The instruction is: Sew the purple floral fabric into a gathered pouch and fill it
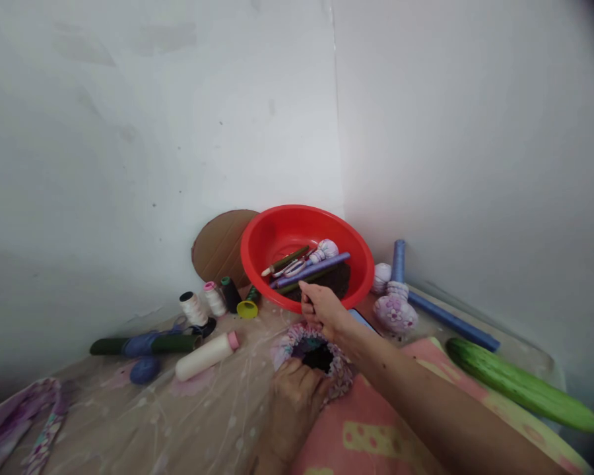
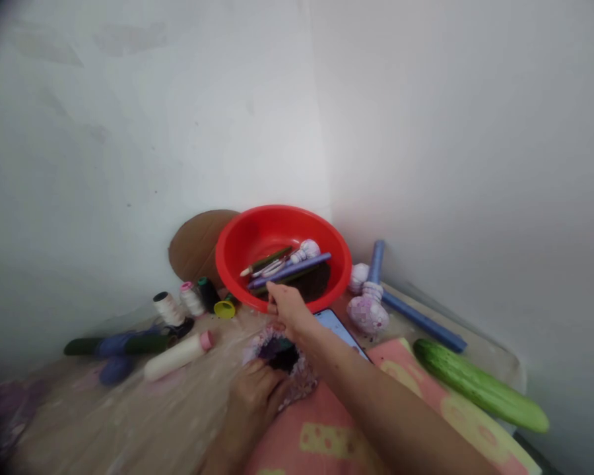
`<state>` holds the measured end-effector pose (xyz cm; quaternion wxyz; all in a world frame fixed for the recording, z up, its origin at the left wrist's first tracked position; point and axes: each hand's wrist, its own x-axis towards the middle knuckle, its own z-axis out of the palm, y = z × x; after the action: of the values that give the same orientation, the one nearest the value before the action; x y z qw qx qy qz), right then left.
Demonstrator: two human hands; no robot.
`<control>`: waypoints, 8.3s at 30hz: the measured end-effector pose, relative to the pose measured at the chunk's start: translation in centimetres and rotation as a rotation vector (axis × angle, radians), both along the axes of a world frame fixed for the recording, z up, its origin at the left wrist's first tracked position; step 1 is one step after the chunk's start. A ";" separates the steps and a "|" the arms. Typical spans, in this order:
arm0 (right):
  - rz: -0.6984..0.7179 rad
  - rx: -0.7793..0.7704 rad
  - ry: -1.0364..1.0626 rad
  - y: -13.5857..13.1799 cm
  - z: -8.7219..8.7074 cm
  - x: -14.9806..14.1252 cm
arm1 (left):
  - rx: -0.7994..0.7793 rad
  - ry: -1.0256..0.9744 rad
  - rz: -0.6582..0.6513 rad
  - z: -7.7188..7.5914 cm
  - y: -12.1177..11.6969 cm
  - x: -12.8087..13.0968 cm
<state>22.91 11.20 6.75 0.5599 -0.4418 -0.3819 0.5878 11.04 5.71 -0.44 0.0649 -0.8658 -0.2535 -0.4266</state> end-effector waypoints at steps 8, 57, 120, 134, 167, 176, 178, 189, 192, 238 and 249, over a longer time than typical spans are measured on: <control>-0.020 0.085 -0.086 -1.2 -3.5 -2.0 | 0.003 -0.009 -0.018 -0.3 0.3 0.1; -0.019 0.313 -0.850 -2.5 -4.6 -0.6 | -0.054 -0.006 -0.029 -0.6 0.2 -0.1; -0.167 0.091 -0.348 3.7 1.4 1.4 | 0.000 0.063 0.011 -0.2 0.3 -0.1; 0.002 -0.168 -1.378 9.2 -2.1 9.3 | 0.008 0.062 0.027 -0.1 0.3 -0.1; -0.291 0.048 -0.923 9.0 -1.4 7.6 | 0.012 0.070 0.022 -0.4 0.3 -0.2; -0.176 0.103 -0.334 3.4 1.4 2.8 | -0.008 0.069 0.025 -0.1 0.1 -0.1; -0.147 0.105 -0.271 1.7 1.1 1.3 | 0.003 0.063 0.021 -0.1 0.1 -0.1; -0.203 0.291 -0.333 -0.3 -4.4 -1.8 | 0.010 0.021 0.017 -0.3 0.1 0.0; -0.208 0.336 -0.426 -0.7 -4.7 -1.6 | 0.012 0.024 0.002 -0.2 0.2 0.0; 0.196 0.390 -1.799 -3.4 -3.0 -1.5 | -0.089 0.075 -0.048 -0.6 0.2 -0.4; 0.134 0.352 -1.744 -3.7 -2.4 -0.8 | -0.130 0.031 -0.066 -0.4 -0.1 -0.1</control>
<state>22.08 7.49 4.33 0.0946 -0.6163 -0.7818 0.0068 10.91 5.58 -0.82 -0.0014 -0.8825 -0.2510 -0.3977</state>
